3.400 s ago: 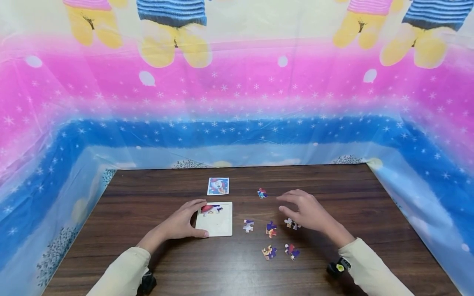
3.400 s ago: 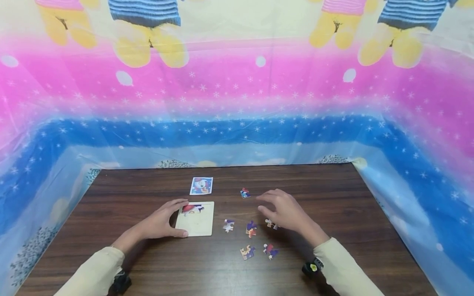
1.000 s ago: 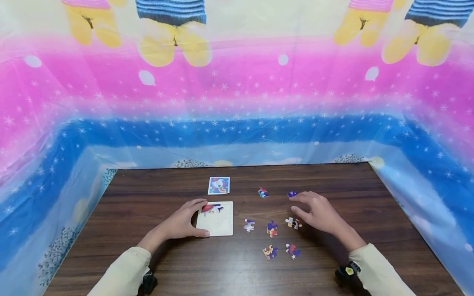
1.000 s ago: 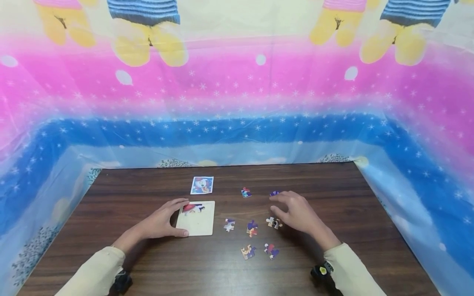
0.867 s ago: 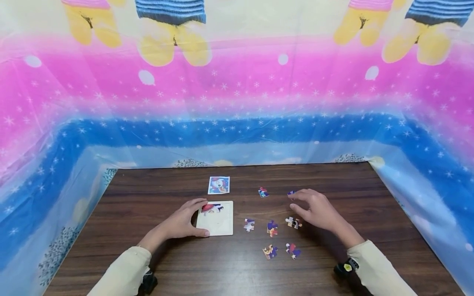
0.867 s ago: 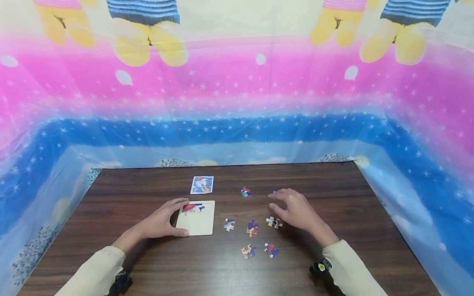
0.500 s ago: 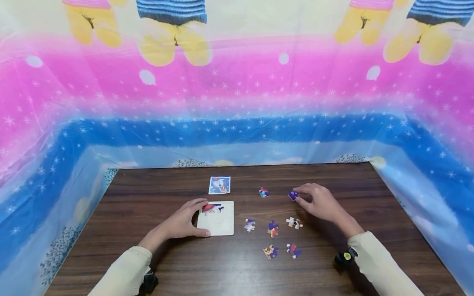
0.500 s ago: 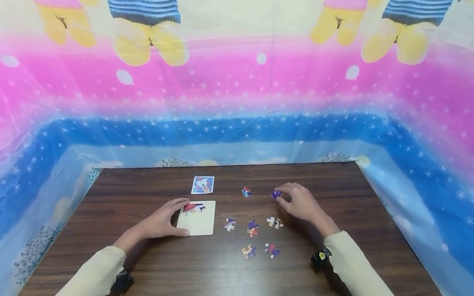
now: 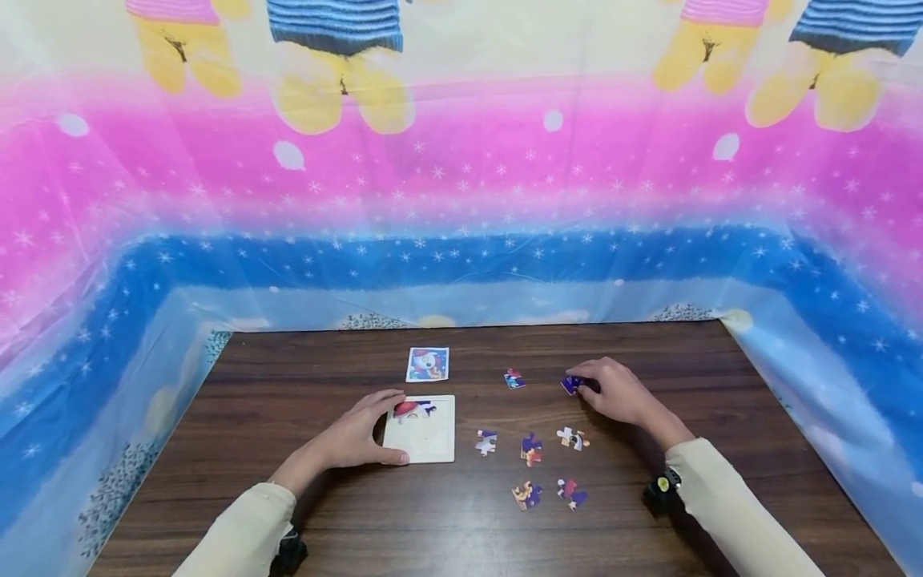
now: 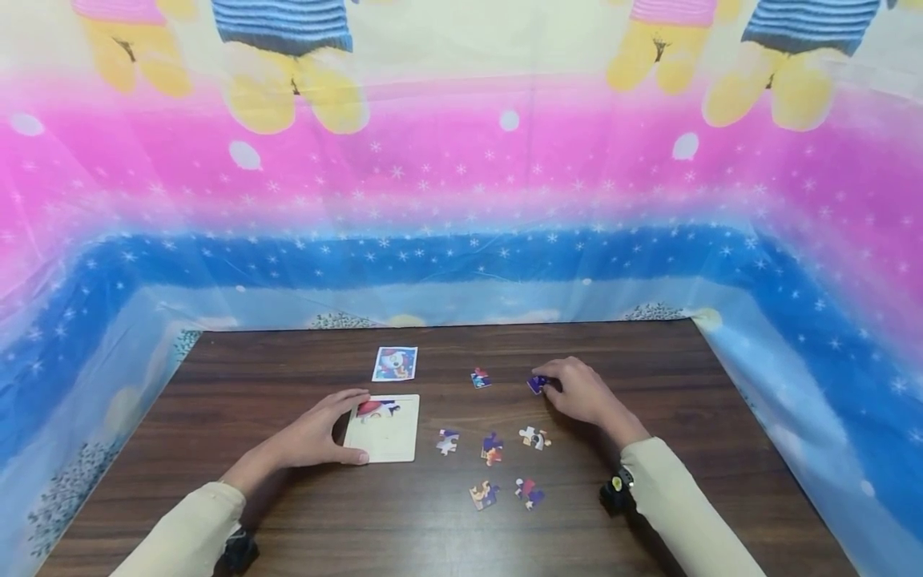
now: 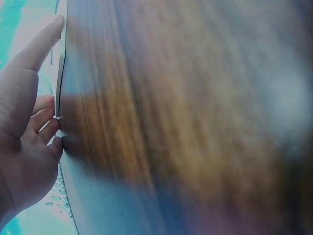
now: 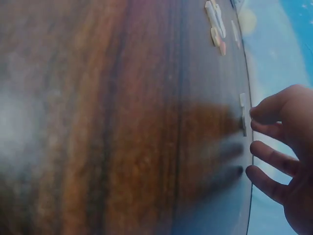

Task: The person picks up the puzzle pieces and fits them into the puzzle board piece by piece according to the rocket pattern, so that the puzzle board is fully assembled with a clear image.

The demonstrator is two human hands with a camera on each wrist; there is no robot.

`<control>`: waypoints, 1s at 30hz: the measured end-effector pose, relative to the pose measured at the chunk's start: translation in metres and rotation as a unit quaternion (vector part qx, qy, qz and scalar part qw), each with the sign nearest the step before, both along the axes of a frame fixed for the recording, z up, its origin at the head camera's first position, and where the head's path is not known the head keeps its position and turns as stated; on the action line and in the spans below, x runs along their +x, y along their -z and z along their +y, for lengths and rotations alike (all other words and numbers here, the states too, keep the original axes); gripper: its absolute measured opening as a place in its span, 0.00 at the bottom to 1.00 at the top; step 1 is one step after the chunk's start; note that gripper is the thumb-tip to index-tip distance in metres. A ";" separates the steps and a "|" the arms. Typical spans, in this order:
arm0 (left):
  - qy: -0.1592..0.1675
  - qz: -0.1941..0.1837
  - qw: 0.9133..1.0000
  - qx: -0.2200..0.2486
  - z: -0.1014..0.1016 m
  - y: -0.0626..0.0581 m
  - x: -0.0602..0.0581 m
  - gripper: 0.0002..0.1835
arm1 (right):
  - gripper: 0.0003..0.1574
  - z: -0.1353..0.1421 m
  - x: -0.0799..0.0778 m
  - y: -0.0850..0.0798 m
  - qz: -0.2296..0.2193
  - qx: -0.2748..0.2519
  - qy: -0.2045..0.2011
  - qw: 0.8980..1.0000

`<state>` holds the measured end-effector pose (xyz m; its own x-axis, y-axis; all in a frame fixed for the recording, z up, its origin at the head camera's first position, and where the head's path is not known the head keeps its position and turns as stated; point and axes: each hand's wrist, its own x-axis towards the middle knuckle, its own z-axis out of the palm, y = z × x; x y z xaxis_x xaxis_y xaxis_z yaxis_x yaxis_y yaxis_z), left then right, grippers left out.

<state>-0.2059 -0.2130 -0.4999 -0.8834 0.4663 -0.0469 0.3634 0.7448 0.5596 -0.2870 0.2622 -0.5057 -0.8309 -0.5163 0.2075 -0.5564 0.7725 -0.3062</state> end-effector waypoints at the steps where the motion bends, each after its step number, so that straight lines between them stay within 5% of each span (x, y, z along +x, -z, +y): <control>1: 0.000 0.000 1.000 -0.001 0.000 0.000 0.000 0.56 | 0.21 0.000 -0.001 0.001 0.001 0.007 -0.006 1.000; 5: 0.002 -0.002 1.000 -0.004 0.000 0.000 0.000 0.56 | 0.21 0.000 -0.003 0.003 0.012 0.021 -0.022 0.999; 21: -0.002 -0.002 1.000 -0.003 0.000 -0.002 -0.002 0.56 | 0.19 -0.004 -0.004 0.002 -0.006 0.003 0.019 1.000; 30: -0.008 -0.008 1.000 0.000 0.000 -0.002 0.002 0.56 | 0.25 -0.001 -0.002 -0.002 -0.035 0.031 0.014 0.999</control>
<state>-0.2038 -0.2131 -0.4981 -0.8899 0.4519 -0.0617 0.3418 0.7504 0.5657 -0.2894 0.2610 -0.5036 -0.8568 -0.5023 0.1165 -0.5127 0.8060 -0.2958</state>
